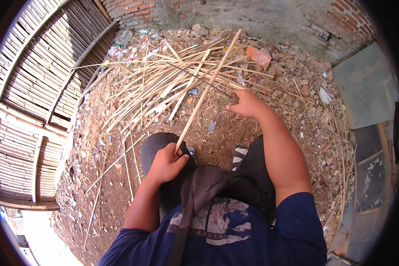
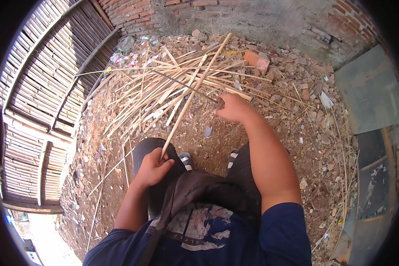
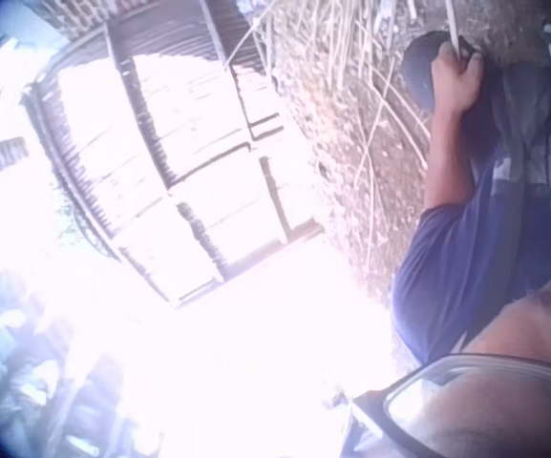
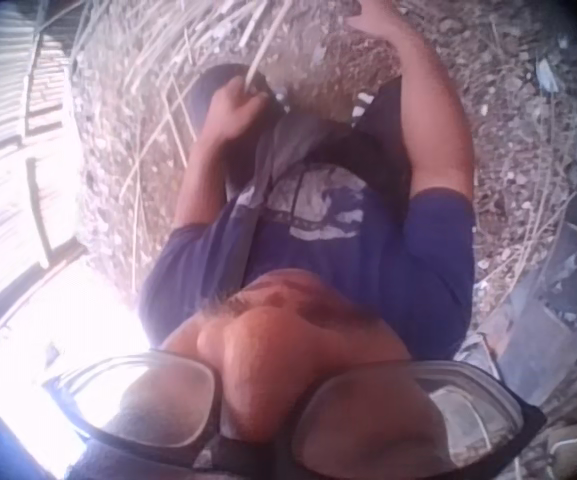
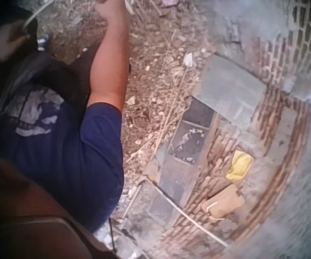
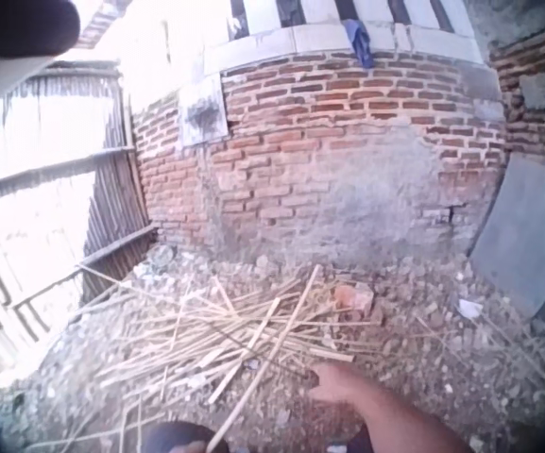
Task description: The person whittles a thin bamboo stick using a knife, scraping along its length while holding it against their lap.
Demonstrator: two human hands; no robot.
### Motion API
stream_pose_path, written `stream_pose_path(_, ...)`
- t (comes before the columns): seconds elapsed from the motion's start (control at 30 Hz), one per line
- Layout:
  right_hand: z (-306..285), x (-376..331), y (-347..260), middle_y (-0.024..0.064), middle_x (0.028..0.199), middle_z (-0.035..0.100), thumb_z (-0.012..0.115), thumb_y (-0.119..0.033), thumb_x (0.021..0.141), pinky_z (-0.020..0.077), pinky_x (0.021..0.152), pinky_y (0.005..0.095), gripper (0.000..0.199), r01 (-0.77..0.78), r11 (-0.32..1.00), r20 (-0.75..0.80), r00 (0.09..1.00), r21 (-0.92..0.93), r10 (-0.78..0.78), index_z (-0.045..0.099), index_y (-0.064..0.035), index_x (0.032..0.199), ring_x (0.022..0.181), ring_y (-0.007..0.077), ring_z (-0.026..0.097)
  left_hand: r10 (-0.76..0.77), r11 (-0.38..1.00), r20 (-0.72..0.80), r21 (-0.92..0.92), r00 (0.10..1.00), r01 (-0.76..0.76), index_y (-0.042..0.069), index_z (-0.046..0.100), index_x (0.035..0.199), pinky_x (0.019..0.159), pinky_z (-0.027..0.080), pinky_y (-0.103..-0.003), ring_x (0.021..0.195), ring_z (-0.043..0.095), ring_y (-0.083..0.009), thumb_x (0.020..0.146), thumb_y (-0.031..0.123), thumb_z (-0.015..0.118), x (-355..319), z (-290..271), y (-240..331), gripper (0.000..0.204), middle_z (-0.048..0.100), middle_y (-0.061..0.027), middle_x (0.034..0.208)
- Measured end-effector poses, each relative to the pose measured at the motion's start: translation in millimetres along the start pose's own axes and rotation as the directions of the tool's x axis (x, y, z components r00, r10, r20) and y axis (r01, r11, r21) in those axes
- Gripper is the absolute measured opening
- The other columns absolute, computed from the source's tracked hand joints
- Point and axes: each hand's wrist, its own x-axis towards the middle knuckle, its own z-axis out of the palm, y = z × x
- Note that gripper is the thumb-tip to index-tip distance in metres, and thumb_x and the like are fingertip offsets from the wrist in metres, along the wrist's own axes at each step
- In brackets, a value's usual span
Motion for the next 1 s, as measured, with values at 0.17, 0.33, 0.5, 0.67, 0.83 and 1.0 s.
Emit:
stream_pose_path(0.17,-3.1,-10.5,-34.7,0.0184,0.087,0.071,0.079,-0.033,0.08,0.0539,0.077,0.0465,0.035,0.143,0.981,0.174,0.977,-0.131,-0.12,0.072,-0.0046,0.1,0.086,0.0378,0.07,-0.003,0.999,-0.03,-0.035,1.0,0.002,0.004,0.055,0.089,0.054,0.038,-0.029,0.062,0.044,-0.0071,0.088,0.019,0.078,-3.2,6.7,-9.7,0.028,0.049,0.002,0.066)
stream_pose_path(0.33,3.9,-12.8,-38.7,0.0205,0.087,0.069,0.08,-0.034,0.079,0.0531,0.075,0.0464,0.038,0.218,0.973,0.397,0.901,-0.072,-0.172,0.069,-0.0021,0.096,0.087,0.037,0.07,0.012,1.0,0.045,-0.001,0.999,-0.012,0.004,0.054,0.09,0.055,0.037,-0.026,0.064,0.043,-0.005,0.089,0.018,0.078,-0.5,-1.0,-1.8,0.027,0.049,0.0038,0.068)
stream_pose_path(0.5,7.2,2.8,-8.2,0.0192,0.088,0.071,0.078,-0.031,0.079,0.0536,0.076,0.0489,0.034,0.055,0.997,-0.09,0.994,-0.047,-0.059,0.07,-0.0058,0.101,0.089,0.038,0.07,-0.011,1.0,0.039,-0.024,0.999,0.012,0.005,0.054,0.091,0.055,0.036,-0.025,0.064,0.042,-0.0039,0.09,0.017,0.077,0.4,-3.5,-2.4,0.025,0.048,0.0052,0.07)
stream_pose_path(0.67,6.3,-9.8,-44.9,0.0144,0.09,0.072,0.075,-0.022,0.073,0.0547,0.078,0.0504,0.034,0.255,0.91,0.213,0.958,-0.326,-0.193,0.071,-0.0128,0.106,0.089,0.0379,0.07,0.021,0.999,0.044,-0.038,0.999,-0.019,0.005,0.054,0.091,0.056,0.037,-0.024,0.065,0.043,-0.0037,0.09,0.015,0.077,-1.5,0.0,-13.0,0.025,0.048,0.0054,0.071)
stream_pose_path(0.83,1.7,5.2,-9.3,0.0158,0.089,0.071,0.076,-0.029,0.079,0.054,0.078,0.0479,0.033,0.029,0.999,0.102,0.994,-0.014,-0.027,0.069,-0.0069,0.104,0.09,0.0366,0.07,0.007,0.997,0.08,-0.081,0.997,0.0,0.005,0.054,0.091,0.055,0.036,-0.024,0.065,0.043,-0.0034,0.09,0.014,0.076,-0.6,-4.8,-7.2,0.024,0.049,0.0057,0.071)
stream_pose_path(1.0,1.3,-5.4,-32.6,0.0167,0.088,0.071,0.076,-0.027,0.079,0.0541,0.077,0.0476,0.03,0.081,0.995,0.035,0.996,-0.065,-0.079,0.07,-0.0078,0.101,0.086,0.0371,0.07,-0.007,0.995,0.046,-0.095,0.999,0.011,0.005,0.054,0.09,0.055,0.036,-0.025,0.065,0.043,-0.0036,0.09,0.014,0.075,1.0,-2.6,-16.8,0.023,0.049,0.0052,0.07)
